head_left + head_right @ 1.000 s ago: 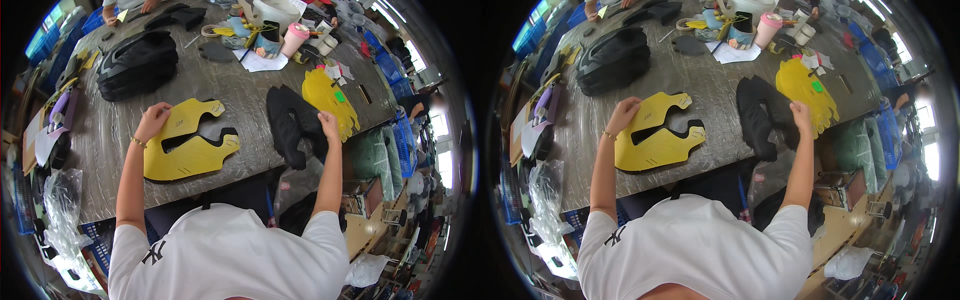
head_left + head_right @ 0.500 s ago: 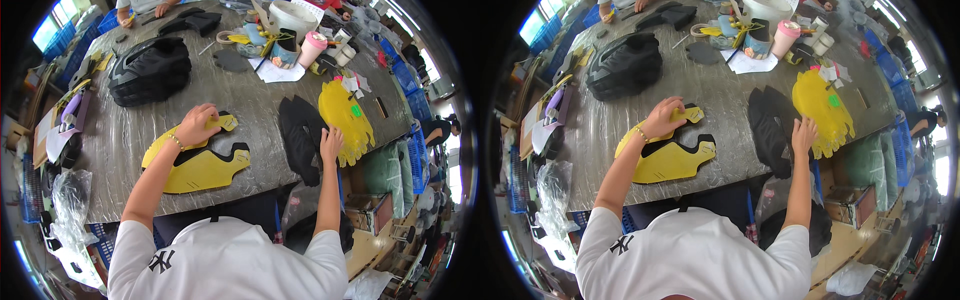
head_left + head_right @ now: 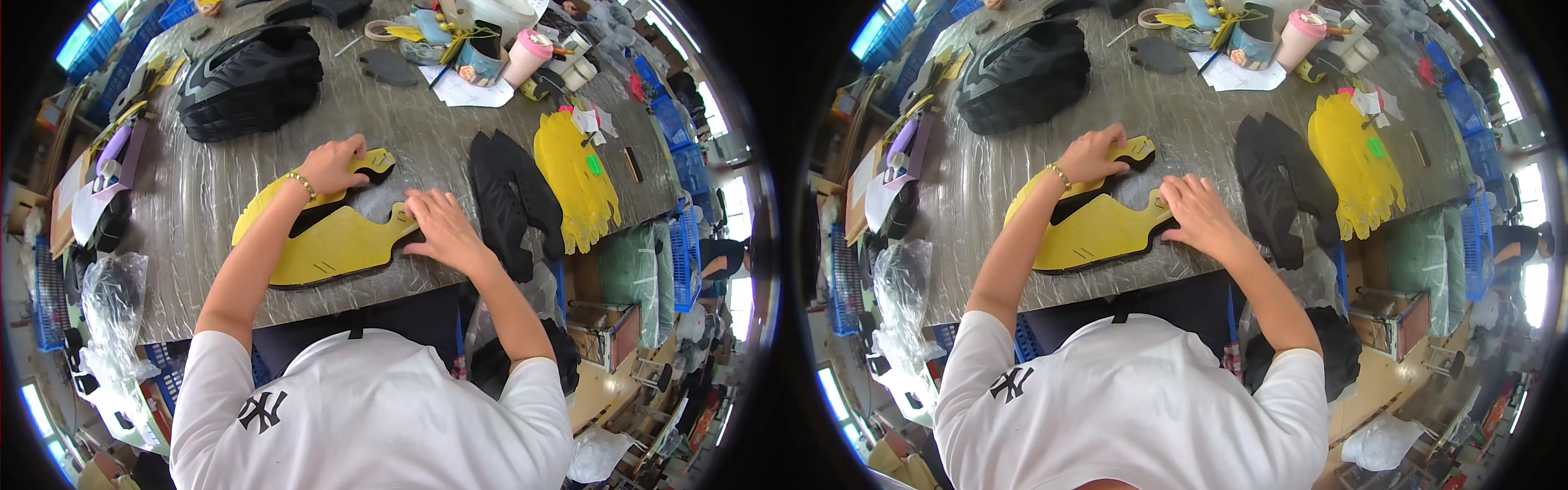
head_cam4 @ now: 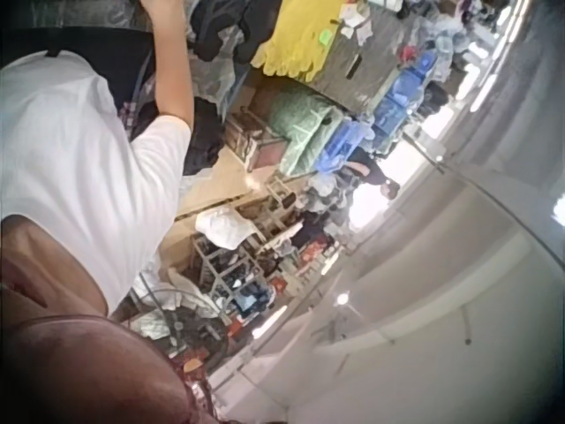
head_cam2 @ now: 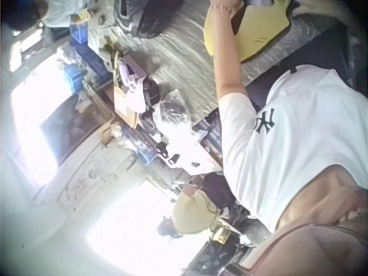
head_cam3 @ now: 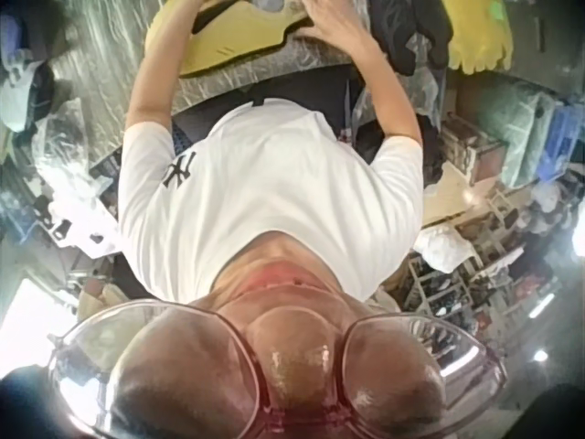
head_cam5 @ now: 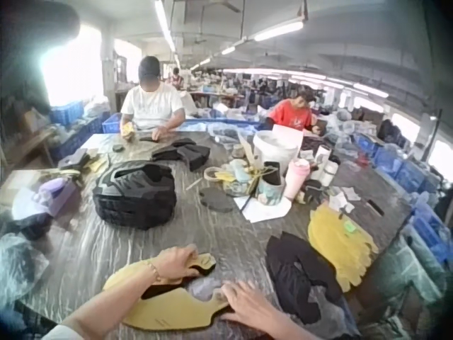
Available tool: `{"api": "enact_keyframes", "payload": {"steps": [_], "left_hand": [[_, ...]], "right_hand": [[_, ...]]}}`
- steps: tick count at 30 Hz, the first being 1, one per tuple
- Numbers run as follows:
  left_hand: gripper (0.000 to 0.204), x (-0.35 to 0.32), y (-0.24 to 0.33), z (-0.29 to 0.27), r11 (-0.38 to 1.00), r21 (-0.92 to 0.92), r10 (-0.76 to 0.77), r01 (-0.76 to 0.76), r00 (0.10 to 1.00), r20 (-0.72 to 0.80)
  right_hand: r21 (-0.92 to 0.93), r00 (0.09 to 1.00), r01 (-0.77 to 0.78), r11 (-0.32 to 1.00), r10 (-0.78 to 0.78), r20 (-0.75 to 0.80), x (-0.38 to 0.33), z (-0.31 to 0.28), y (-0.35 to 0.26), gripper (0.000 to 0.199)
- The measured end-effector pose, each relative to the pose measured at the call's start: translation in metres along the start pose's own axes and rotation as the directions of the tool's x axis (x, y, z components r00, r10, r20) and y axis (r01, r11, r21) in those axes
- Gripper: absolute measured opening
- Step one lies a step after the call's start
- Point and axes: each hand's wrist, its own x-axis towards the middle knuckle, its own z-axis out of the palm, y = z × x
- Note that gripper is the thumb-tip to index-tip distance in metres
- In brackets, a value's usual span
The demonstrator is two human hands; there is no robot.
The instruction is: The person aligns a template onto material pieces on a table, traces lines through the template openings using a pen, and lifts the template to set aside the marked pieces.
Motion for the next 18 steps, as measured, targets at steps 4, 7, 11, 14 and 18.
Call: {"api": "enact_keyframes", "payload": {"steps": [4,7,11,14,18], "left_hand": [[0.065,0.011,0.004,0.005,0.996,0.067,-0.061,0.058,0.997,0.041],[0.067,0.018,0.005,0.009,0.985,0.129,-0.120,0.114,0.992,0.037],[0.066,0.019,-0.003,0.009,0.982,0.129,-0.141,0.142,0.990,-0.015],[0.061,0.017,-0.002,0.008,0.989,0.045,-0.139,0.141,0.989,-0.045],[0.049,0.006,-0.016,0.009,0.978,-0.016,0.195,-0.209,0.935,-0.296]], "right_hand": [[-0.063,0.997,0.006,0.998,-0.001,0.081,0.013,0.014,0.004,0.061],[-0.064,0.998,0.029,0.998,-0.025,0.061,0.017,0.020,0.009,0.061],[-0.011,0.992,-0.003,1.000,0.004,0.125,0.022,0.018,0.013,0.059],[0.029,0.982,-0.061,0.998,0.055,0.179,0.020,0.014,0.011,0.056],[0.151,0.993,-0.107,0.983,0.098,0.065,0.006,-0.007,0.005,0.048]]}}
